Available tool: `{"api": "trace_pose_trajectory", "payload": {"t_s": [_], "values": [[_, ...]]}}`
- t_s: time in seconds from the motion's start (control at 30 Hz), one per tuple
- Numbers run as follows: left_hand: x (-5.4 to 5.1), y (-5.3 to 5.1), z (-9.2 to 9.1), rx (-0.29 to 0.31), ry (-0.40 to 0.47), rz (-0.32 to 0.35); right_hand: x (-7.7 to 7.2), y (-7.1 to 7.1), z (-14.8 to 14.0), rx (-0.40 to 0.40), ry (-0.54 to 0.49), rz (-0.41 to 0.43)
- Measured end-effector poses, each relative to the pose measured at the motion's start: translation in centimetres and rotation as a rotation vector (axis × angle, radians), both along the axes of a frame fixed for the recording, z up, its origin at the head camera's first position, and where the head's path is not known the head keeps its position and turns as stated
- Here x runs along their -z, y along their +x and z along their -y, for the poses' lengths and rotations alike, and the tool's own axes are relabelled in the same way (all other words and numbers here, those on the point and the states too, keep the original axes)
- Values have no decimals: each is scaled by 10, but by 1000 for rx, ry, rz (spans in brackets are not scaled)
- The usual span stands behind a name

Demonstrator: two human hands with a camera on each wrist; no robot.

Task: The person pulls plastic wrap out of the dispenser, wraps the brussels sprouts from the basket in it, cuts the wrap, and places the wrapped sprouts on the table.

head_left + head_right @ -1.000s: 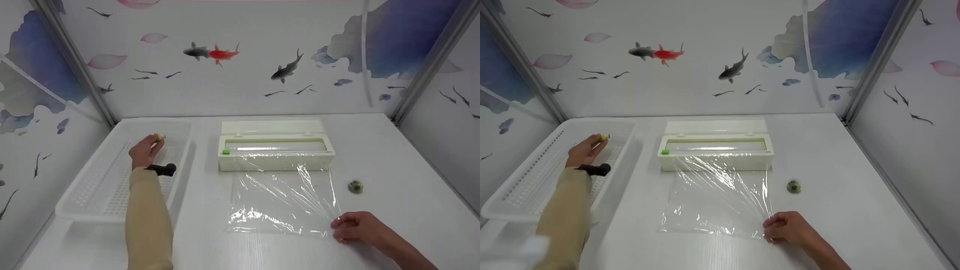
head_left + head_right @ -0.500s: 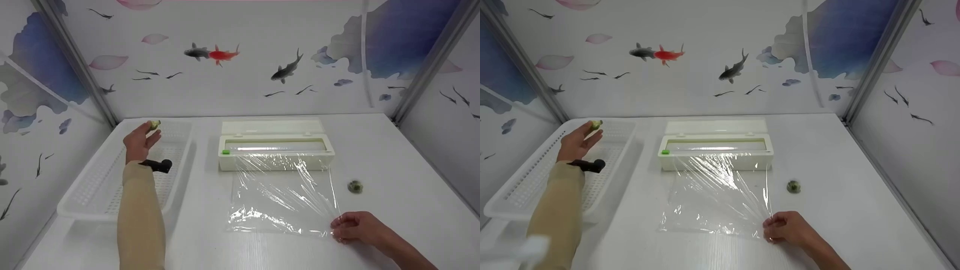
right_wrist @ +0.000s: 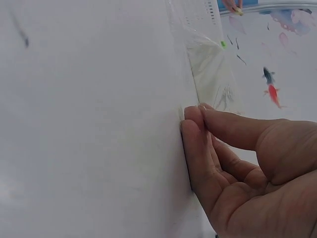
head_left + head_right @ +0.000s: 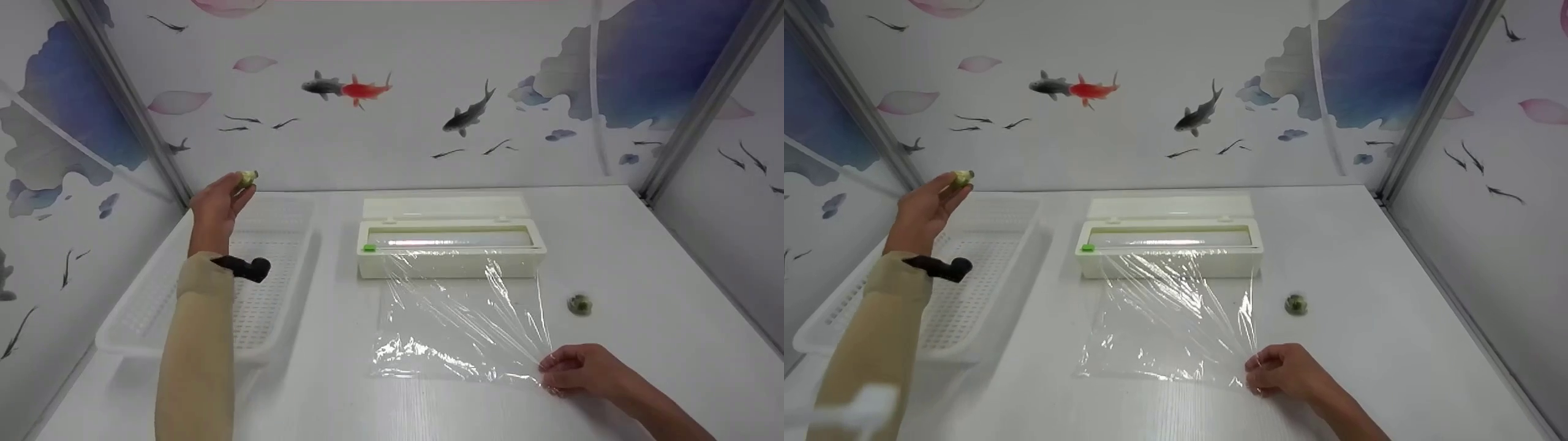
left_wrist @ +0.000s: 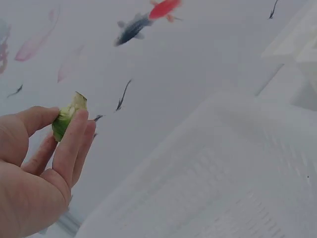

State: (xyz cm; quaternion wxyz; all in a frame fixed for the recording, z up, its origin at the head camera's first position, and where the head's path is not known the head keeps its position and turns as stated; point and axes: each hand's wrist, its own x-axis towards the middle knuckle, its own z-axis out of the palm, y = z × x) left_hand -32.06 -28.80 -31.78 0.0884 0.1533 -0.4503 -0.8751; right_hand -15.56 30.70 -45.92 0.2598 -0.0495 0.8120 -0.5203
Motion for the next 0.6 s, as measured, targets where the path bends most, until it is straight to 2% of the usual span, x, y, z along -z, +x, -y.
{"api": "trace_pose_trajectory", "payload": {"t_s": [0.17,0.3,0.43,0.6], "values": [[-12,2,-12,36,-17,-26,1,0,-1,4,1,9],[-17,5,-28,73,-116,-40,1,0,-2,9,33,7],[-18,9,-50,120,-257,-46,1,0,-2,5,33,4],[-19,13,-80,200,-314,-96,2,0,-1,6,30,-5]]}}
